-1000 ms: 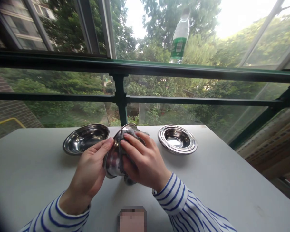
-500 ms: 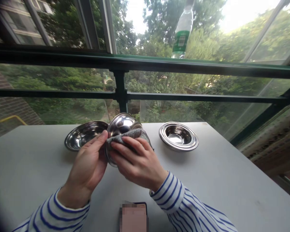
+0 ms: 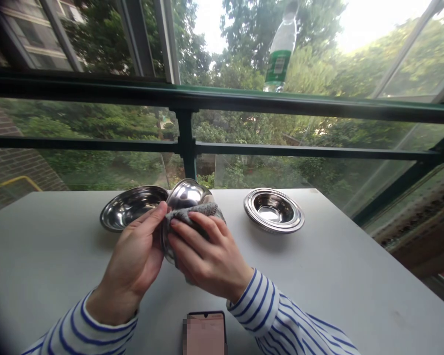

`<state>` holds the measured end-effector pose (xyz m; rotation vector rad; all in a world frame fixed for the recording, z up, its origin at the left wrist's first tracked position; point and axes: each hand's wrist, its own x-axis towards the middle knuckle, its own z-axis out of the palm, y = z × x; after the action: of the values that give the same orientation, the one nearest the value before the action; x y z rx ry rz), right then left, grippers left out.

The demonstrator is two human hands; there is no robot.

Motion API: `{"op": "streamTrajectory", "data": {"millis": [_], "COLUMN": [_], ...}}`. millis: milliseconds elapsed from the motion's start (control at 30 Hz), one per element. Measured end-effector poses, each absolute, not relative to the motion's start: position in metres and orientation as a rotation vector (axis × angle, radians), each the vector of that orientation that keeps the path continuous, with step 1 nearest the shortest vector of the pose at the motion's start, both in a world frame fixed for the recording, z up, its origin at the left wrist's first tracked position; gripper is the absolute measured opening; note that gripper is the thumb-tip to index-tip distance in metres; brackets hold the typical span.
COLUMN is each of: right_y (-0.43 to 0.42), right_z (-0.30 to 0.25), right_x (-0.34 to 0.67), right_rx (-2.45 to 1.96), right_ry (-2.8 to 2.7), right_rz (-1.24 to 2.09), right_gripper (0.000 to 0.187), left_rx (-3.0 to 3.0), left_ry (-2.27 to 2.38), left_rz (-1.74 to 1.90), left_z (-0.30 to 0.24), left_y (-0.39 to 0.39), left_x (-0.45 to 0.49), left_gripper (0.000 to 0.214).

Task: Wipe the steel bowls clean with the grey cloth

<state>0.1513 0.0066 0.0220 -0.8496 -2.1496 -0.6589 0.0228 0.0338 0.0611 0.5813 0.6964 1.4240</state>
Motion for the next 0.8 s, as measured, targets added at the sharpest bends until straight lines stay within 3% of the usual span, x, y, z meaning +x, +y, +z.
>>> {"op": "streamTrajectory", "data": {"millis": [800], "right_y": [0.011], "right_z": [0.037], "right_x": [0.174], "right_rx": [-0.939], "right_ry": [-1.984], "right_rz": [-0.363], "right_gripper": [0.033], "left_rx": [0.988], "left_ry": [0.838], "left_rz": [1.271], "left_z": [0.041], "left_y": [0.025], "left_x": [0.024], "left_gripper": [0.020]}}
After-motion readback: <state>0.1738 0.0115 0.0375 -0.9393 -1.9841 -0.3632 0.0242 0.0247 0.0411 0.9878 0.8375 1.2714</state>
